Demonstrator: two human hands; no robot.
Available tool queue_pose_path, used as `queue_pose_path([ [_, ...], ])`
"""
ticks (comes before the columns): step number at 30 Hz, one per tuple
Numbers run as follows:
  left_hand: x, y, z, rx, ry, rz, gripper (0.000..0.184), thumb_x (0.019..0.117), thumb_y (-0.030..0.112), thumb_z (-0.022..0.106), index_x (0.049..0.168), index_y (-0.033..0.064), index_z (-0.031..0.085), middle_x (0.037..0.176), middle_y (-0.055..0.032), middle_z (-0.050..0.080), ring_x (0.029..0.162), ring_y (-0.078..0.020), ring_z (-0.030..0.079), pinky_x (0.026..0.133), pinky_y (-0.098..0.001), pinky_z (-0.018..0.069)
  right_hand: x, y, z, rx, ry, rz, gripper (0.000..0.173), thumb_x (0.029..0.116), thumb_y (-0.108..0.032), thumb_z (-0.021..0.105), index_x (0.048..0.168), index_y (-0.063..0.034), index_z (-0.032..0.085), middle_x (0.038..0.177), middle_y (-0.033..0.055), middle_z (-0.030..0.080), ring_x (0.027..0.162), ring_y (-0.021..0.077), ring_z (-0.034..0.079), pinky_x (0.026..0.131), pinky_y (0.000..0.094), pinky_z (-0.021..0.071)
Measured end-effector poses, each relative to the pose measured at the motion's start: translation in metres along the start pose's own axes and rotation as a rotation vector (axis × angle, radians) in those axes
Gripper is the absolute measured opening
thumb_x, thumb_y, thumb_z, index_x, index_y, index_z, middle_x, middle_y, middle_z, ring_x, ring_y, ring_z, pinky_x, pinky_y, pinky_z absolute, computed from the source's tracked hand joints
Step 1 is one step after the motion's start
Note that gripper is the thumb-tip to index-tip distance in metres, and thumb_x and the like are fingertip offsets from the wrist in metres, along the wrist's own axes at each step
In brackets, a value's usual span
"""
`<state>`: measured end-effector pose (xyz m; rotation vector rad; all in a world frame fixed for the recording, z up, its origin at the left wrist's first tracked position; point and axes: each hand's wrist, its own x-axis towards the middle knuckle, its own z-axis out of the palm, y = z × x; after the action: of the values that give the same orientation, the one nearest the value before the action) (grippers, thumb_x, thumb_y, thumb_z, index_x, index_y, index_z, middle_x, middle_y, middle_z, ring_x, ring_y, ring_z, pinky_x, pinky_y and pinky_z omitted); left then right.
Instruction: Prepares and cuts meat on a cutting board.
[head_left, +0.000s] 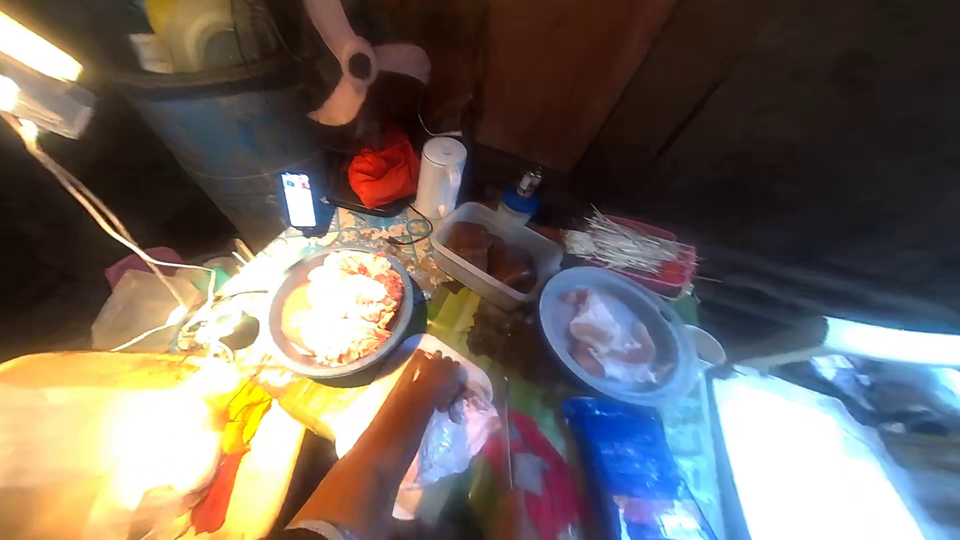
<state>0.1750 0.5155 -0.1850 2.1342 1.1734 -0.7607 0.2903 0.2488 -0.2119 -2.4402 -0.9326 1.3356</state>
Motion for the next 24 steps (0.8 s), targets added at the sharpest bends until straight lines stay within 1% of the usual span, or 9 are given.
queue_pose_path([
  [2, 0.0, 0.003, -0.003, 0.061, 0.009, -0.023, 0.051, 0.0863, 0.022, 0.078, 0.134, 0.0095, 0.065, 0.141, -0.0152, 0.06, 0.134, -0.0407, 0.051, 0.103, -0.0651, 0.0437, 0.013, 0.016, 0.012, -0.037, 0.018, -0.019, 0.045, 0.1104, -0.022, 0.043, 0.147, 0.0047, 0.044, 0.109, 0.0305, 0.07, 0.099, 0.0454, 0.071, 0.089, 0.0616, 0.0557],
  [4, 0.002, 0.006, -0.011, 0.194, -0.028, -0.019, 0.035, 0.0927, 0.018, 0.069, 0.126, 0.008, 0.069, 0.134, -0.0144, 0.064, 0.132, -0.0382, 0.052, 0.108, -0.0604, 0.0409, 0.022, 0.02, 0.016, -0.077, -0.004, -0.002, 0.048, 0.1104, -0.025, 0.043, 0.152, -0.0009, 0.04, 0.109, 0.0276, 0.071, 0.1, 0.0435, 0.072, 0.09, 0.0605, 0.0558],
  [7, 0.011, 0.003, -0.014, 0.316, -0.072, 0.042, 0.042, 0.0833, 0.021, 0.078, 0.123, 0.0094, 0.071, 0.131, -0.0131, 0.066, 0.134, -0.0385, 0.049, 0.113, -0.0636, 0.0328, 0.025, 0.013, 0.012, -0.115, -0.026, 0.042, 0.047, 0.1113, -0.026, 0.041, 0.153, -0.0045, 0.038, 0.111, 0.0258, 0.072, 0.103, 0.0419, 0.072, 0.092, 0.0586, 0.0556],
  [8, 0.017, -0.003, -0.011, 0.29, -0.08, 0.049, 0.047, 0.0807, 0.026, 0.081, 0.123, 0.0102, 0.071, 0.132, -0.0139, 0.065, 0.135, -0.0397, 0.049, 0.111, -0.0655, 0.0359, 0.026, 0.011, 0.012, -0.13, -0.028, 0.05, 0.047, 0.1116, -0.027, 0.04, 0.153, -0.0055, 0.038, 0.111, 0.0248, 0.072, 0.104, 0.0408, 0.072, 0.092, 0.0578, 0.0558],
  [10, 0.012, -0.011, -0.013, 0.206, -0.129, 0.036, 0.049, 0.085, 0.03, 0.08, 0.129, 0.0117, 0.069, 0.129, -0.0178, 0.068, 0.124, -0.0415, 0.06, 0.099, -0.0685, 0.0464, 0.027, 0.007, 0.011, -0.143, -0.024, 0.052, 0.046, 0.1116, -0.028, 0.039, 0.152, -0.0059, 0.04, 0.112, 0.0241, 0.072, 0.105, 0.0403, 0.072, 0.093, 0.0574, 0.0556],
  [13, -0.016, -0.012, -0.022, 0.168, -0.122, 0.033, 0.041, 0.0924, 0.029, 0.073, 0.126, 0.0057, 0.069, 0.123, -0.0219, 0.069, 0.118, -0.0421, 0.063, 0.1, -0.0656, 0.0455, 0.025, 0.003, 0.008, -0.141, -0.036, 0.049, 0.046, 0.1117, -0.028, 0.039, 0.151, -0.0053, 0.041, 0.114, 0.0244, 0.072, 0.108, 0.0407, 0.071, 0.094, 0.0569, 0.0551],
  [16, -0.033, -0.012, -0.027, 0.036, -0.048, 0.062, 0.036, 0.0923, 0.025, 0.072, 0.121, 0.0027, 0.07, 0.117, -0.0226, 0.07, 0.114, -0.0422, 0.065, 0.094, -0.0666, 0.0486, 0.027, 0.004, 0.002, -0.138, -0.059, 0.013, 0.045, 0.1113, -0.026, 0.041, 0.15, -0.0036, 0.042, 0.117, 0.0252, 0.071, 0.109, 0.0414, 0.071, 0.095, 0.0571, 0.0548],
  [20, -0.073, -0.011, -0.045, -0.203, 0.001, 0.144, 0.029, 0.0958, 0.017, 0.071, 0.116, -0.0038, 0.069, 0.112, -0.0251, 0.069, 0.108, -0.0411, 0.065, 0.095, -0.0631, 0.0483, 0.027, 0.006, 0.001, -0.142, -0.077, -0.019, 0.044, 0.1113, -0.026, 0.042, 0.149, -0.0037, 0.044, 0.116, 0.025, 0.071, 0.109, 0.0416, 0.071, 0.094, 0.0573, 0.055],
  [24, -0.091, -0.019, -0.023, -0.226, 0.073, -0.009, 0.033, 0.0969, 0.018, 0.067, 0.126, 0.0019, 0.066, 0.116, -0.0236, 0.069, 0.11, -0.0413, 0.065, 0.095, -0.0637, 0.049, 0.027, 0.01, -0.004, -0.119, -0.103, -0.061, 0.045, 0.1117, -0.026, 0.041, 0.149, -0.0024, 0.042, 0.115, 0.0259, 0.071, 0.107, 0.0417, 0.071, 0.094, 0.0565, 0.0553],
])
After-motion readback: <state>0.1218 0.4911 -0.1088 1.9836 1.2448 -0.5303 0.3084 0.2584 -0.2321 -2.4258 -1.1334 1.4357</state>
